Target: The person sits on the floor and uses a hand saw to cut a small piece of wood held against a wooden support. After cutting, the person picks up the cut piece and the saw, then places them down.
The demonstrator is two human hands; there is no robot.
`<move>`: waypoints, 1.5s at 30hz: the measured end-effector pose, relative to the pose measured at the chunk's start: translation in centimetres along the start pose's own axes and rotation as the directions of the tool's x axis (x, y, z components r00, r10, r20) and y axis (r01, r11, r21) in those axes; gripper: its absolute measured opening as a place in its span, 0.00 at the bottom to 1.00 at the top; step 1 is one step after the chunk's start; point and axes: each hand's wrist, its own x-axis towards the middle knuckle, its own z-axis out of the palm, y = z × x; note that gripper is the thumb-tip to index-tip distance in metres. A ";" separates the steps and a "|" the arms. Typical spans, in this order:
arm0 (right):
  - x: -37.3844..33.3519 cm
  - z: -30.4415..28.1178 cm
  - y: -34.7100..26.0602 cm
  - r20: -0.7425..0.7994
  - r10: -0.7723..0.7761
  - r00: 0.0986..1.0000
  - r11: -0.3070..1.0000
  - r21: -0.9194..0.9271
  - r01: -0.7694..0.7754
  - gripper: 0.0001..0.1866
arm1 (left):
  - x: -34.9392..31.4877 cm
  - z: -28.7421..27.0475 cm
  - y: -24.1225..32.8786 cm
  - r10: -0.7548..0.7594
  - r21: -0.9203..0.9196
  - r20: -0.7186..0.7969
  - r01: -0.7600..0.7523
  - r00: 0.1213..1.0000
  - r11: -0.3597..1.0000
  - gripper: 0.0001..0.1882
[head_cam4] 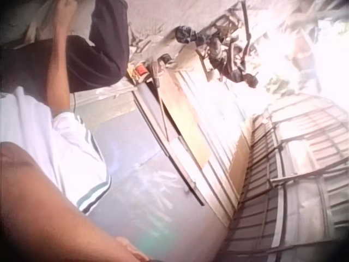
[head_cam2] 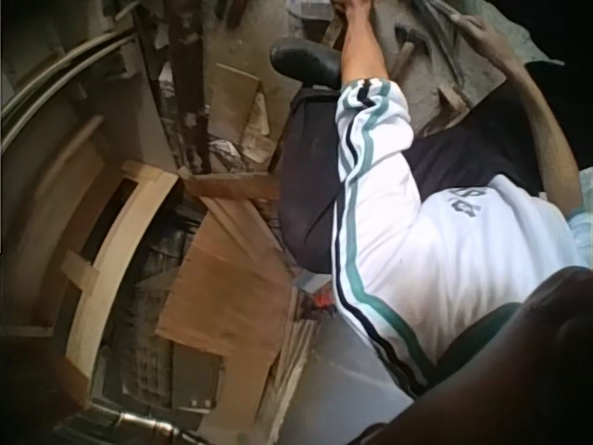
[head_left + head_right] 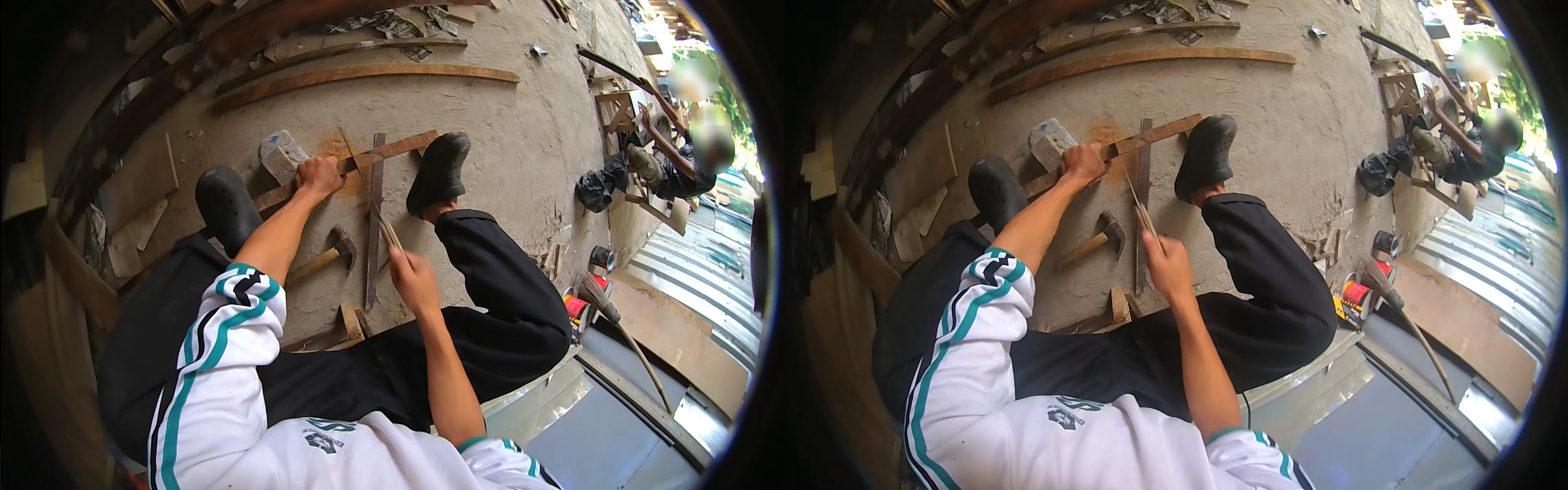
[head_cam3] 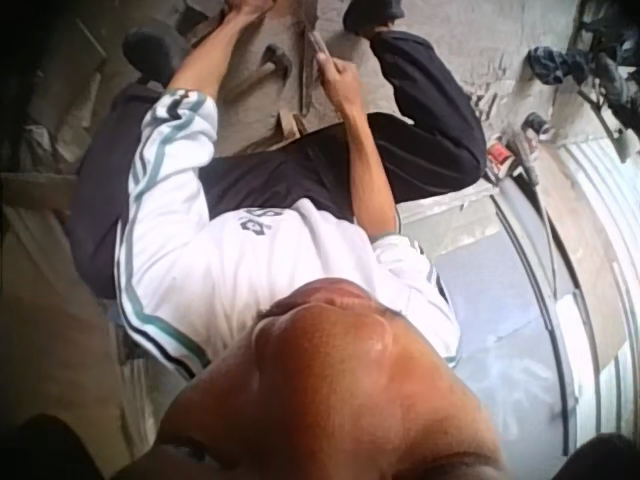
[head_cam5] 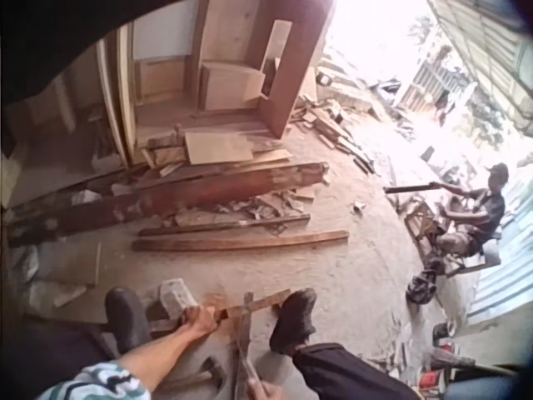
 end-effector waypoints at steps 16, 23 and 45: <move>5.1 1.7 -1.5 -0.089 0.136 0.987 0.980 -0.133 -0.147 0.38 | 0.1 -1.3 -0.3 0.033 -0.014 0.086 -0.032 0.996 0.999 0.20; -1.4 0.2 -2.2 -0.082 0.243 0.966 0.939 -0.230 -0.256 0.38 | -0.5 -1.6 0.1 -0.067 -0.047 0.088 0.072 0.994 0.996 0.20; 6.3 2.6 0.2 -0.090 0.059 0.994 0.979 -0.192 -0.076 0.37 | -0.8 -0.8 -0.6 -0.049 -0.023 0.066 0.051 0.997 0.998 0.14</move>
